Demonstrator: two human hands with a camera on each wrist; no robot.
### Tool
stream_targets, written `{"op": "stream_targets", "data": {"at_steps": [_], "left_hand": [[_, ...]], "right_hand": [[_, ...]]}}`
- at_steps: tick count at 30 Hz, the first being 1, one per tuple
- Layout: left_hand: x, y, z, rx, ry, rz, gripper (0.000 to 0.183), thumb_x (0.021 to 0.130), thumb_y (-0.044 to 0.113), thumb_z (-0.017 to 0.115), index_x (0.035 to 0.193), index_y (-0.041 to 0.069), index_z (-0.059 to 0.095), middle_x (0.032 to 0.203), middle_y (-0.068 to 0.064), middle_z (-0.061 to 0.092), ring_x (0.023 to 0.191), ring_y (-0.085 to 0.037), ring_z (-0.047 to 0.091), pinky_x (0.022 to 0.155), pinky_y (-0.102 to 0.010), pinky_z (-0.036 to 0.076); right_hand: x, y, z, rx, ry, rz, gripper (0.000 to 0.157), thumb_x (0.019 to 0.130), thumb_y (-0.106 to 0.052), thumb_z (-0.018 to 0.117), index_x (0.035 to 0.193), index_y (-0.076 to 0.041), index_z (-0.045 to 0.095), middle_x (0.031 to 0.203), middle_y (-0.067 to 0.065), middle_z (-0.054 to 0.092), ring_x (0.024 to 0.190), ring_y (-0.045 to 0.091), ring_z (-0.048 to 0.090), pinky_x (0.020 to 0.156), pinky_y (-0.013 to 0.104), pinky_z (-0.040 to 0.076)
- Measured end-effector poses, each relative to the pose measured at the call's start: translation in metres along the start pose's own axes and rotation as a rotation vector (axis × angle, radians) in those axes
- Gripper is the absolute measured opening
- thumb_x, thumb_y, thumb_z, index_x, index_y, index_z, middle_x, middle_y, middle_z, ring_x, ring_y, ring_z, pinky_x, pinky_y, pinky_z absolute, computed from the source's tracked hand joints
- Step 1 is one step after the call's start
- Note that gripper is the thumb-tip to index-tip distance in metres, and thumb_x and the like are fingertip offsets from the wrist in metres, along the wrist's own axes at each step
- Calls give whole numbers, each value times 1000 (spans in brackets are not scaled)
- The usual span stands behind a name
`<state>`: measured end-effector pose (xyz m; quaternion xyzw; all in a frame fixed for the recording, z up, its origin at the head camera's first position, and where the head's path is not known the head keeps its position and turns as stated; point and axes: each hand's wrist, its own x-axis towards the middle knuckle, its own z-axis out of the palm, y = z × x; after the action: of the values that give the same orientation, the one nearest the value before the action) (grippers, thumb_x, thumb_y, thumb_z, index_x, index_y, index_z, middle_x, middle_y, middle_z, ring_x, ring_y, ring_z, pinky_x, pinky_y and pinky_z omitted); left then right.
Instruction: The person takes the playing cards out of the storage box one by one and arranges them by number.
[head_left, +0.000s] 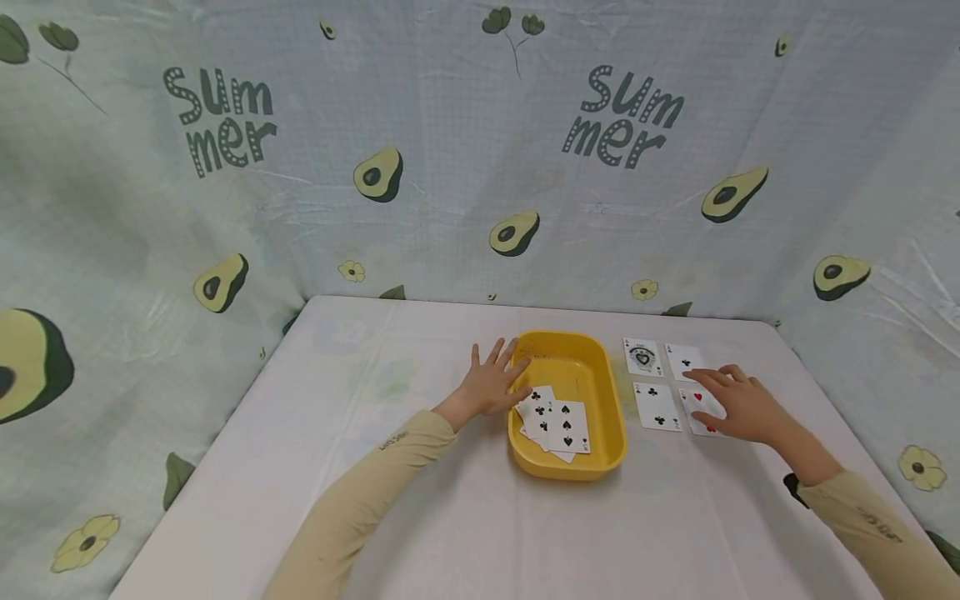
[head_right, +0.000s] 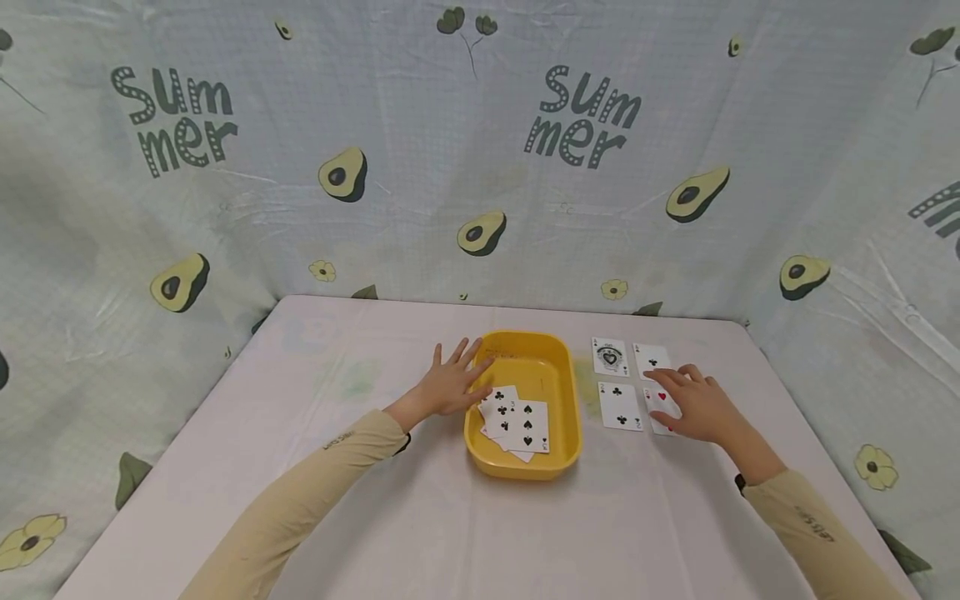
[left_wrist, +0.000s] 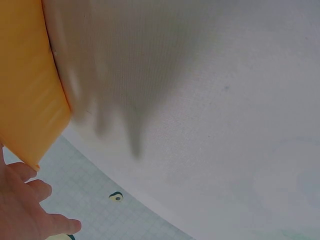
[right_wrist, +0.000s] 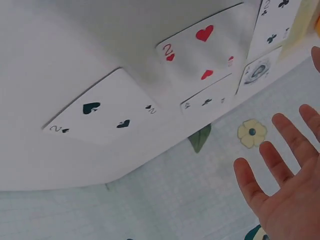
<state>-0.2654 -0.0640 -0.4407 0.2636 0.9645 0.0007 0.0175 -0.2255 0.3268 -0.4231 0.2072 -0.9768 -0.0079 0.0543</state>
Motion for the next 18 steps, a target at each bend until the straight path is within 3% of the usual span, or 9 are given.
{"op": "stream_targets", "data": {"at_steps": [6, 18], "left_hand": [[-2, 1, -1, 1, -6, -3, 58, 92, 52, 27, 143, 24, 22, 152, -8, 5, 139, -30, 6, 104, -62, 9], [-2, 1, -3, 11, 6, 3, 58, 92, 52, 27, 142, 23, 24, 151, -10, 8, 139, -31, 8, 103, -63, 12]], "right_hand": [[5, -24, -7, 59, 0, -20, 60, 75, -32, 68, 126, -11, 45, 122, 14, 53, 107, 32, 41, 85, 56, 37], [16, -58, 1, 83, 107, -158, 61, 74, -35, 69, 127, -13, 47, 120, 5, 55, 108, 26, 44, 84, 55, 41]]}}
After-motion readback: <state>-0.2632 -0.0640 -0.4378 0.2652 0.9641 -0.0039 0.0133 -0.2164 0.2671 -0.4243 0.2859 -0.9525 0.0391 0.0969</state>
